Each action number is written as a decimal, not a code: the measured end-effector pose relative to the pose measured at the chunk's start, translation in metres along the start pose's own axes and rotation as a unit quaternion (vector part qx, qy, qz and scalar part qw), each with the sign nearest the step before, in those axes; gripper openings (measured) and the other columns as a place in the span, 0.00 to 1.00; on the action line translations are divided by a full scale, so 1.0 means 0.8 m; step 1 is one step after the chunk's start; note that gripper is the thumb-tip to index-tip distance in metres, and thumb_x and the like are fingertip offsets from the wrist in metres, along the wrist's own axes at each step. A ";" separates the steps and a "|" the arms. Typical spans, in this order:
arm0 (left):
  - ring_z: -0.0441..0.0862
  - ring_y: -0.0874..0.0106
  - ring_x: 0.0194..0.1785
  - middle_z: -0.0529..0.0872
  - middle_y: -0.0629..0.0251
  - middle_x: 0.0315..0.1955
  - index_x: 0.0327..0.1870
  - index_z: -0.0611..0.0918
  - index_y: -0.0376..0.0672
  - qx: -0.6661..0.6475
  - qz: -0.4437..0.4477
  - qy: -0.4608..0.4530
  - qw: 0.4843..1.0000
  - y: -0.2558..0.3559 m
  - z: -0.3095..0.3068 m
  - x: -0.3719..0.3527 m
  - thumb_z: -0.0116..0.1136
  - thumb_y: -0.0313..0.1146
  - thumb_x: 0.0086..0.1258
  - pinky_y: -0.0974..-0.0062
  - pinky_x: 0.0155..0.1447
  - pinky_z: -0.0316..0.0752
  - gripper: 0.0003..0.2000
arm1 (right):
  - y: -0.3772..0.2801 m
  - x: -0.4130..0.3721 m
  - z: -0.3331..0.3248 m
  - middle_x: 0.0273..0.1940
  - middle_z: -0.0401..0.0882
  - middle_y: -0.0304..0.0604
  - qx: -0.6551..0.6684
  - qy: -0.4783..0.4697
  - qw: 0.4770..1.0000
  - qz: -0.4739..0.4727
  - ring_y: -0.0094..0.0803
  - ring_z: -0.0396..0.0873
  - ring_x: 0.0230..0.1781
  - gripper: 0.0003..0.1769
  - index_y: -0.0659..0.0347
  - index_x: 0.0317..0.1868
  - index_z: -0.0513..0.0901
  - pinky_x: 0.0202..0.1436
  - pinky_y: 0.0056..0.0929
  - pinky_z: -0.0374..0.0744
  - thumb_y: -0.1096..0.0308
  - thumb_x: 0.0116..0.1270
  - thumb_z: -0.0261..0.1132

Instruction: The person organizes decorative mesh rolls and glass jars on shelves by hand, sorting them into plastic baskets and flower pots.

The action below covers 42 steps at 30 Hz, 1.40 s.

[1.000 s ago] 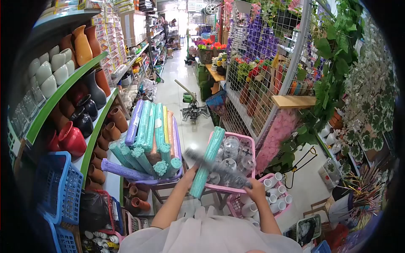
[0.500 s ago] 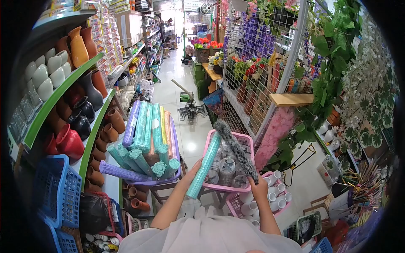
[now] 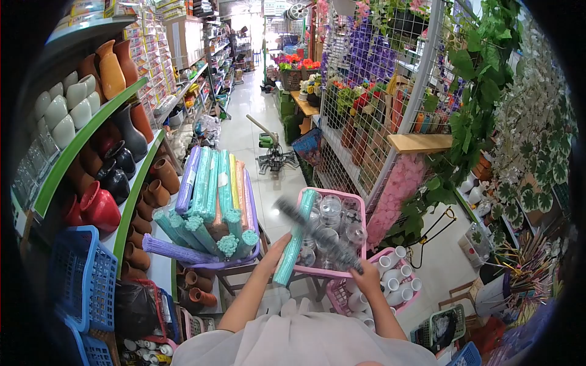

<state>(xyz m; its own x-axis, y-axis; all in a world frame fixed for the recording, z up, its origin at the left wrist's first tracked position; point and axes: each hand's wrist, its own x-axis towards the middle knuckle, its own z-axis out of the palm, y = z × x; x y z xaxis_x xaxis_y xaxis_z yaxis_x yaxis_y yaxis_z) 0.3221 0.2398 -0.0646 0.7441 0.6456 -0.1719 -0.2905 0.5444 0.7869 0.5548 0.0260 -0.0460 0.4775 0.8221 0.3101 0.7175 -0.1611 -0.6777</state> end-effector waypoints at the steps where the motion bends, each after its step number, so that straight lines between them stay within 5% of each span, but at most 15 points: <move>1: 0.83 0.72 0.37 0.82 0.62 0.40 0.64 0.71 0.41 0.010 0.002 0.030 0.999 -0.003 -0.005 0.004 0.48 0.50 0.75 0.74 0.38 0.82 0.24 | 0.002 -0.001 0.000 0.38 0.82 0.54 0.000 0.000 1.000 -0.001 0.52 0.80 0.39 0.20 0.61 0.45 0.81 0.41 0.44 0.77 0.59 0.54 0.70; 3: 0.81 0.75 0.31 0.84 0.63 0.35 0.53 0.77 0.39 -0.053 -0.062 0.028 0.996 0.005 0.002 0.014 0.41 0.51 0.77 0.76 0.32 0.79 0.23 | 0.009 -0.004 -0.003 0.37 0.83 0.51 -0.055 -0.092 0.986 -0.124 0.50 0.81 0.39 0.18 0.60 0.45 0.81 0.41 0.38 0.78 0.63 0.54 0.69; 5: 0.81 0.76 0.31 0.84 0.64 0.35 0.55 0.77 0.39 0.066 -0.103 0.054 0.991 0.008 -0.007 0.006 0.40 0.51 0.77 0.77 0.32 0.79 0.23 | 0.023 0.003 0.004 0.36 0.82 0.53 -0.045 -0.059 0.990 -0.119 0.52 0.81 0.39 0.18 0.60 0.45 0.81 0.41 0.40 0.78 0.62 0.56 0.68; 7: 0.81 0.76 0.31 0.84 0.64 0.37 0.61 0.74 0.41 0.018 -0.063 -0.006 0.998 0.013 0.010 0.002 0.39 0.50 0.78 0.76 0.32 0.79 0.23 | 0.016 0.023 0.003 0.36 0.83 0.55 -0.045 0.011 0.995 0.084 0.53 0.81 0.40 0.18 0.61 0.45 0.81 0.42 0.41 0.77 0.59 0.60 0.66; 9: 0.83 0.75 0.37 0.84 0.64 0.38 0.60 0.76 0.38 0.020 -0.033 0.024 0.999 0.012 0.017 -0.001 0.43 0.56 0.75 0.79 0.36 0.80 0.29 | 0.017 0.038 0.009 0.36 0.83 0.57 -0.013 0.066 0.992 0.102 0.56 0.81 0.40 0.19 0.62 0.45 0.81 0.42 0.43 0.77 0.56 0.63 0.64; 10: 0.83 0.70 0.38 0.81 0.58 0.47 0.73 0.60 0.51 -0.016 -0.040 -0.003 0.999 0.012 0.013 0.000 0.41 0.47 0.78 0.72 0.39 0.82 0.25 | 0.025 0.046 0.016 0.37 0.83 0.58 -0.002 0.076 0.990 0.120 0.57 0.81 0.40 0.21 0.62 0.48 0.79 0.43 0.44 0.77 0.55 0.63 0.64; 15: 0.83 0.65 0.45 0.77 0.56 0.52 0.75 0.55 0.55 -0.061 -0.013 -0.003 0.998 0.010 0.017 -0.005 0.42 0.46 0.77 0.68 0.44 0.83 0.27 | 0.036 0.057 0.052 0.44 0.80 0.64 -0.012 0.024 0.989 0.148 0.60 0.79 0.46 0.29 0.60 0.60 0.69 0.49 0.46 0.75 0.57 0.62 0.65; 18: 0.83 0.64 0.46 0.77 0.56 0.52 0.75 0.54 0.56 -0.039 0.004 0.005 0.999 0.011 0.013 -0.010 0.42 0.45 0.78 0.67 0.45 0.83 0.27 | 0.029 0.060 0.076 0.54 0.76 0.63 0.053 -0.011 0.996 0.067 0.58 0.76 0.54 0.31 0.55 0.63 0.66 0.56 0.44 0.73 0.67 0.58 0.64; 25: 0.83 0.65 0.44 0.77 0.56 0.51 0.75 0.54 0.55 -0.033 0.027 0.057 0.998 0.016 0.009 -0.022 0.41 0.43 0.78 0.68 0.45 0.83 0.26 | -0.012 0.059 0.108 0.45 0.74 0.54 -0.112 -0.177 0.978 0.017 0.55 0.77 0.47 0.32 0.44 0.65 0.68 0.53 0.47 0.75 0.70 0.59 0.63; 33: 0.83 0.66 0.42 0.77 0.55 0.50 0.75 0.54 0.52 0.012 0.037 0.082 0.996 0.019 0.008 -0.035 0.41 0.41 0.79 0.70 0.45 0.82 0.26 | 0.012 0.034 0.121 0.48 0.72 0.48 -0.205 -0.153 0.964 -0.068 0.46 0.73 0.49 0.33 0.38 0.65 0.71 0.49 0.48 0.74 0.67 0.58 0.65; 39: 0.83 0.69 0.41 0.79 0.57 0.48 0.75 0.54 0.51 0.047 0.038 0.077 0.995 0.026 0.021 -0.041 0.44 0.41 0.78 0.72 0.43 0.81 0.28 | 0.008 0.027 0.119 0.51 0.72 0.47 -0.167 -0.110 0.976 -0.090 0.46 0.72 0.53 0.31 0.39 0.63 0.72 0.50 0.50 0.73 0.63 0.57 0.68; 42: 0.82 0.73 0.40 0.79 0.59 0.49 0.76 0.55 0.51 0.115 0.053 0.093 0.988 0.027 0.023 -0.050 0.51 0.37 0.75 0.75 0.43 0.79 0.31 | -0.011 0.033 0.114 0.53 0.72 0.45 -0.132 -0.059 0.983 -0.111 0.44 0.71 0.55 0.23 0.48 0.56 0.78 0.50 0.49 0.72 0.62 0.58 0.68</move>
<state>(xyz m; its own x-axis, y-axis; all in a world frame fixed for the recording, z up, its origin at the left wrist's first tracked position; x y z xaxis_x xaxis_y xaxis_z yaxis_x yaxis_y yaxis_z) 0.2972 0.2162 -0.0299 0.5873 0.7913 -0.1700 -0.2014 0.3463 0.9163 0.5148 0.0994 -0.0925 0.2424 0.9084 0.3408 0.9119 -0.0934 -0.3996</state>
